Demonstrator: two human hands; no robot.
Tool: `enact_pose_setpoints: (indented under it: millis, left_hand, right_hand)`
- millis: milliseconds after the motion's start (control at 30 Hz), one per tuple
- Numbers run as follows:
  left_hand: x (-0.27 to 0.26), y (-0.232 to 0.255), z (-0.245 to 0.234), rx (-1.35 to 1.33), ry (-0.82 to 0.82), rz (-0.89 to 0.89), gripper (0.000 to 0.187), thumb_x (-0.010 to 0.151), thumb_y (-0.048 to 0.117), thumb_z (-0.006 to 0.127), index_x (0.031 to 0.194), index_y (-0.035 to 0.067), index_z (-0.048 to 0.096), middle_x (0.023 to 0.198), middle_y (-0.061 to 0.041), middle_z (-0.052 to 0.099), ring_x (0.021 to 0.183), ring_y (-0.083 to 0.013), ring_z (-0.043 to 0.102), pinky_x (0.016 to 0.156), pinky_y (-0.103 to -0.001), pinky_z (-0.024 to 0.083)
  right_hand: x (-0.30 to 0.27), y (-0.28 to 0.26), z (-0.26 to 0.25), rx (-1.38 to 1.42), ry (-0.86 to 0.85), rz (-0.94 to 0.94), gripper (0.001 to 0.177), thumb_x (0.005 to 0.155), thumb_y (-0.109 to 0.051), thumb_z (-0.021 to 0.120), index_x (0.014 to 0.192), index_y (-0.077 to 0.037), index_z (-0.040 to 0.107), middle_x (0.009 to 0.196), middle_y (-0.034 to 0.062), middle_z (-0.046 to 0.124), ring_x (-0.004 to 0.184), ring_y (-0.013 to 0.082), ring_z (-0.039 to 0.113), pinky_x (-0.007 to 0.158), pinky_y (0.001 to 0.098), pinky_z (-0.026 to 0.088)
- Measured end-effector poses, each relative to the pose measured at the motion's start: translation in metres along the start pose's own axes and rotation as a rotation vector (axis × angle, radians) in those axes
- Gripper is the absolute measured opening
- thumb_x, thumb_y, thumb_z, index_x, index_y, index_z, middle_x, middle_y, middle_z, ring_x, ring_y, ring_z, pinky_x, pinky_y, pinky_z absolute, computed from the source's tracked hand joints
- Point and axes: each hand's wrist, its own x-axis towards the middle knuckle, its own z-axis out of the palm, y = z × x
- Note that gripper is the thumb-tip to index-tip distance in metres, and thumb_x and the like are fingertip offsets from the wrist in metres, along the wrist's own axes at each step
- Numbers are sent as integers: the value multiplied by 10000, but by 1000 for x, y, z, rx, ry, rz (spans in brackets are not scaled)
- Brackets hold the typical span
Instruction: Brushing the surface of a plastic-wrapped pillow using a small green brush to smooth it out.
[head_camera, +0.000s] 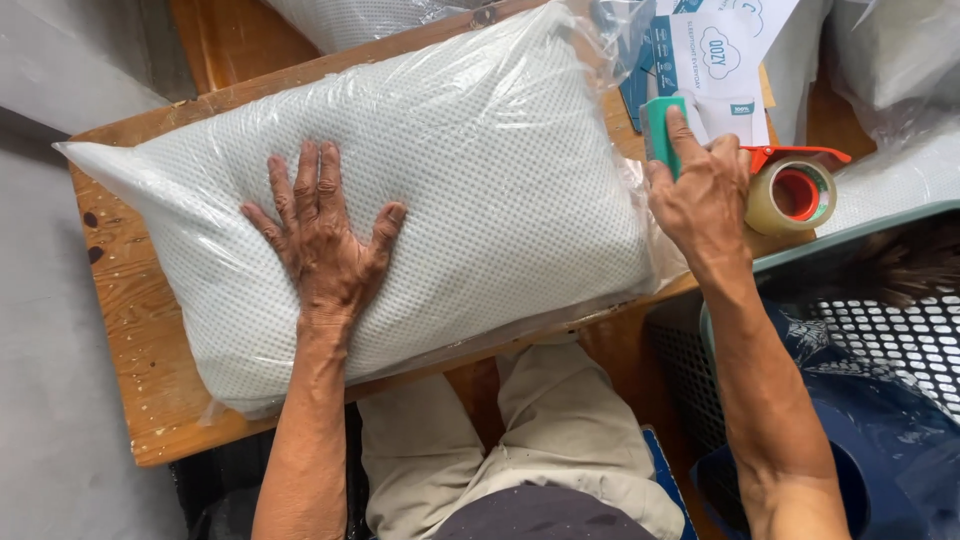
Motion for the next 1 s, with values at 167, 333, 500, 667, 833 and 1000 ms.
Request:
enact_pose_setpoints:
  millis: [167, 333, 500, 667, 833, 1000]
  left_hand:
    - [-1, -3, 1, 24, 7, 16, 926, 962, 774, 393, 1591, 95, 409, 1651, -81, 379, 1549, -393, 168, 1148, -740, -44]
    - [-2, -2, -1, 24, 8, 17, 918, 966, 762, 407, 1588, 86, 416, 1650, -89, 378, 1548, -389, 165, 1148, -739, -41]
    - [-3, -4, 1, 6, 10, 24, 929, 966, 771, 398, 1576, 72, 440, 1638, -101, 393, 1539, -397, 172, 1136, -745, -42]
    - [-3, -1, -5, 12, -3, 25, 932, 973, 771, 385, 1591, 73, 406, 1651, -105, 374, 1543, -388, 154, 1140, -739, -51]
    - [3, -4, -1, 0, -12, 25, 922, 969, 770, 397, 1598, 95, 390, 1661, -83, 354, 1551, -372, 139, 1149, -726, -61]
    - [0, -6, -9, -4, -6, 26, 913, 996, 746, 401, 1616, 81, 325, 1681, -104, 330, 1564, -378, 120, 1164, -713, -82]
  right_hand:
    - [-30, 13, 53, 284, -134, 101, 553, 960, -384, 567, 1495, -484, 472, 1015, 185, 639, 961, 324, 582, 928, 489, 486]
    - [-45, 37, 45, -185, 37, -45, 631, 920, -378, 637, 1540, -340, 533, 971, 192, 501, 896, 374, 465, 847, 477, 437]
    - [-86, 34, 39, -255, 400, -121, 813, 928, -323, 817, 1639, -151, 461, 920, 188, 506, 837, 338, 497, 848, 465, 442]
    - [-108, 24, 78, -438, 322, -96, 652, 894, -356, 722, 1513, -244, 553, 1064, 211, 530, 876, 365, 518, 667, 443, 538]
    - [-107, 46, 64, -515, 169, 51, 646, 909, -325, 631, 1496, -90, 504, 1002, 240, 594, 878, 400, 589, 610, 494, 581]
    - [-123, -4, -11, -568, 305, -40, 726, 928, -403, 704, 1528, -37, 523, 1011, 193, 606, 889, 336, 571, 758, 399, 530]
